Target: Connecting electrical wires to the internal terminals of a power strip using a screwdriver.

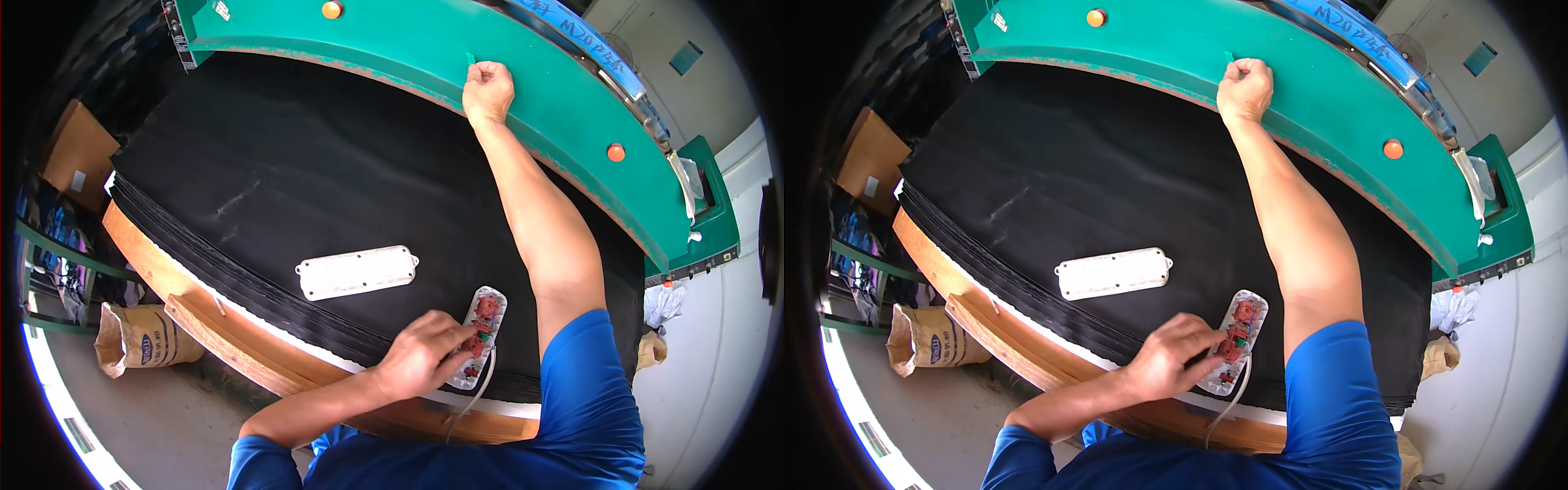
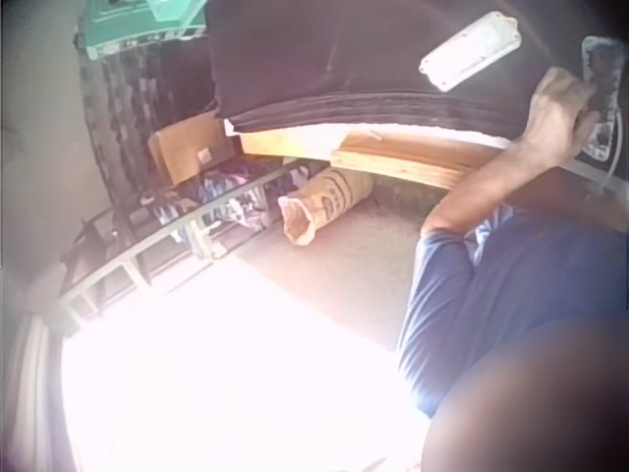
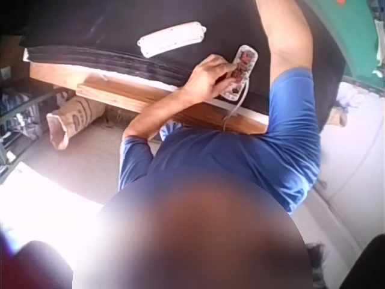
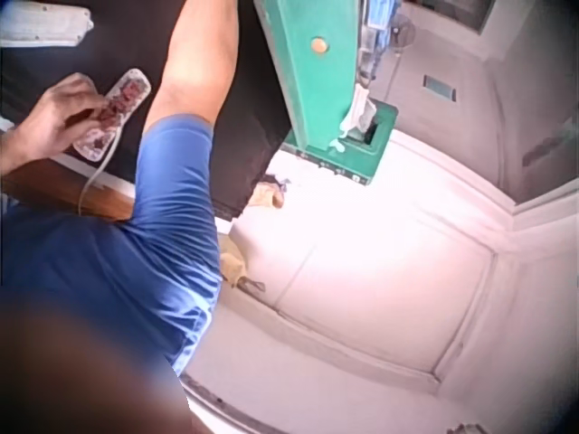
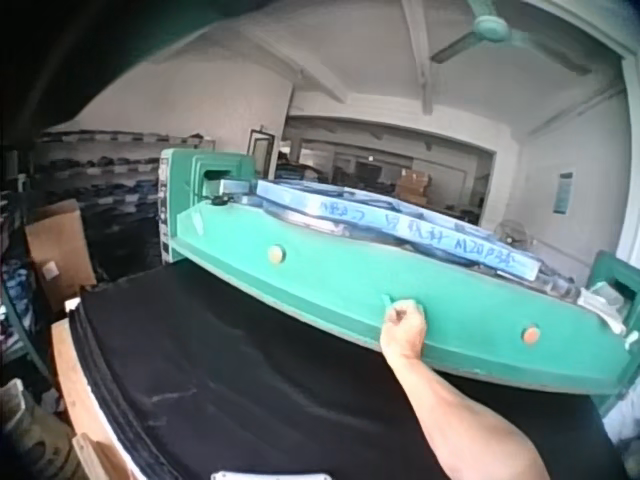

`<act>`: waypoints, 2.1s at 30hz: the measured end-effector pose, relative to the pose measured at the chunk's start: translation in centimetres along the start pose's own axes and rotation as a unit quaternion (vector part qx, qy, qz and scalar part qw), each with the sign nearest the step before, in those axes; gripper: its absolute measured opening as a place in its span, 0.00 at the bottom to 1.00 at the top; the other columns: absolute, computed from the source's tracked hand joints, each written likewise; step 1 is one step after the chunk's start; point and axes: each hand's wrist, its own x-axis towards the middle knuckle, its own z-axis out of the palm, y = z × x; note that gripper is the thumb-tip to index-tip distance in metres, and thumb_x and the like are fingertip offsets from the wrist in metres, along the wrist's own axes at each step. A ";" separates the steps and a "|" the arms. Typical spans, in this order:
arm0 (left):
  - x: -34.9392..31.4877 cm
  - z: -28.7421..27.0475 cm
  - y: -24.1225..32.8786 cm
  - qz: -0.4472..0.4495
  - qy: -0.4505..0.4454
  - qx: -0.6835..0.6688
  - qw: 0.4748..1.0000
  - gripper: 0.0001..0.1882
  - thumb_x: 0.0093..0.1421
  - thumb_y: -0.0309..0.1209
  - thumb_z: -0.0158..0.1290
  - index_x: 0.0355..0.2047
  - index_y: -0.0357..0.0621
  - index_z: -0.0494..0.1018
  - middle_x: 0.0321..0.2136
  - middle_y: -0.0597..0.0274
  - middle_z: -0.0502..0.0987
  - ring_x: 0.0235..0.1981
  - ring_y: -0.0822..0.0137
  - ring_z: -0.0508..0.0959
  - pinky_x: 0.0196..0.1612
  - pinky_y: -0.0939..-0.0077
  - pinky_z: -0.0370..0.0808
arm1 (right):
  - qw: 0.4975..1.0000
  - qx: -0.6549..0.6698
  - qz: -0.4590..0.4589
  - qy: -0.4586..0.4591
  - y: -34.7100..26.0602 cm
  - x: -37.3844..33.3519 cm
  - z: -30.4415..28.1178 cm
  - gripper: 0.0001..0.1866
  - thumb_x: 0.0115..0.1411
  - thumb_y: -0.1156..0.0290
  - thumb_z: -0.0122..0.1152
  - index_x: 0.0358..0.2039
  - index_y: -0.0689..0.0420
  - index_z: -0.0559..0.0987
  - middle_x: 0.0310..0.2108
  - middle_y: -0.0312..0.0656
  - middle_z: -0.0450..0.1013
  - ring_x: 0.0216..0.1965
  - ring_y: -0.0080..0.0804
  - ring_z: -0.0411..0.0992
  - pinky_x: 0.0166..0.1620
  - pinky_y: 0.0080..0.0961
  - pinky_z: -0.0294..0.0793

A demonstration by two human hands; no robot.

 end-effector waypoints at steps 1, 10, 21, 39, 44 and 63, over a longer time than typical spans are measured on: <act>0.6 -0.9 -0.2 -0.012 0.021 0.002 1.000 0.17 0.53 0.25 0.69 0.44 0.36 0.82 0.37 0.52 0.80 0.41 0.52 0.80 0.45 0.63 0.78 | 0.998 0.065 -0.001 -0.026 0.9 0.1 -0.9 0.06 0.58 0.74 0.71 0.33 0.58 0.80 0.34 0.44 0.78 0.35 0.42 0.78 0.40 0.39 0.78; 8.9 -7.1 -3.3 -0.135 0.178 -0.204 0.953 0.25 0.62 0.31 0.68 0.55 0.33 0.74 0.48 0.56 0.80 0.49 0.70 0.79 0.54 0.74 0.78 | 0.857 0.317 0.057 -0.403 -5.4 -10.1 -18.8 0.09 0.65 0.84 0.63 0.42 0.60 0.74 0.34 0.33 0.76 0.34 0.15 0.73 0.38 0.16 0.73; 8.0 -3.3 0.0 -0.149 -0.058 -0.288 0.944 0.06 0.69 0.27 0.59 0.40 0.36 0.79 0.34 0.68 0.81 0.34 0.80 0.77 0.39 0.83 0.76 | 0.826 0.267 0.137 -0.476 -7.5 -13.7 -31.9 0.12 0.63 0.84 0.66 0.43 0.61 0.74 0.37 0.35 0.77 0.38 0.17 0.76 0.42 0.17 0.77; 6.6 -2.2 1.8 -0.164 -0.098 -0.384 0.903 0.09 0.70 0.31 0.59 0.41 0.37 0.79 0.34 0.62 0.83 0.36 0.74 0.82 0.41 0.79 0.80 | 0.816 0.368 0.193 -0.402 -7.1 -17.5 -35.0 0.11 0.67 0.80 0.64 0.49 0.65 0.78 0.40 0.41 0.78 0.39 0.23 0.77 0.45 0.23 0.82; 5.9 -1.2 1.8 -0.170 -0.065 -0.389 0.903 0.08 0.69 0.30 0.59 0.41 0.37 0.79 0.34 0.62 0.83 0.35 0.74 0.81 0.41 0.79 0.80 | 0.816 0.356 0.225 -0.397 -7.0 -18.2 -35.6 0.07 0.67 0.80 0.63 0.45 0.65 0.79 0.39 0.41 0.79 0.36 0.20 0.76 0.40 0.20 0.80; 3.3 0.2 2.7 0.187 0.054 -0.003 0.981 0.09 0.56 0.21 0.67 0.37 0.39 0.81 0.36 0.57 0.81 0.36 0.62 0.81 0.39 0.71 0.78 | 0.795 0.379 0.352 -0.316 -8.4 -21.4 -37.7 0.13 0.70 0.64 0.64 0.44 0.62 0.82 0.38 0.40 0.81 0.34 0.24 0.78 0.39 0.25 0.83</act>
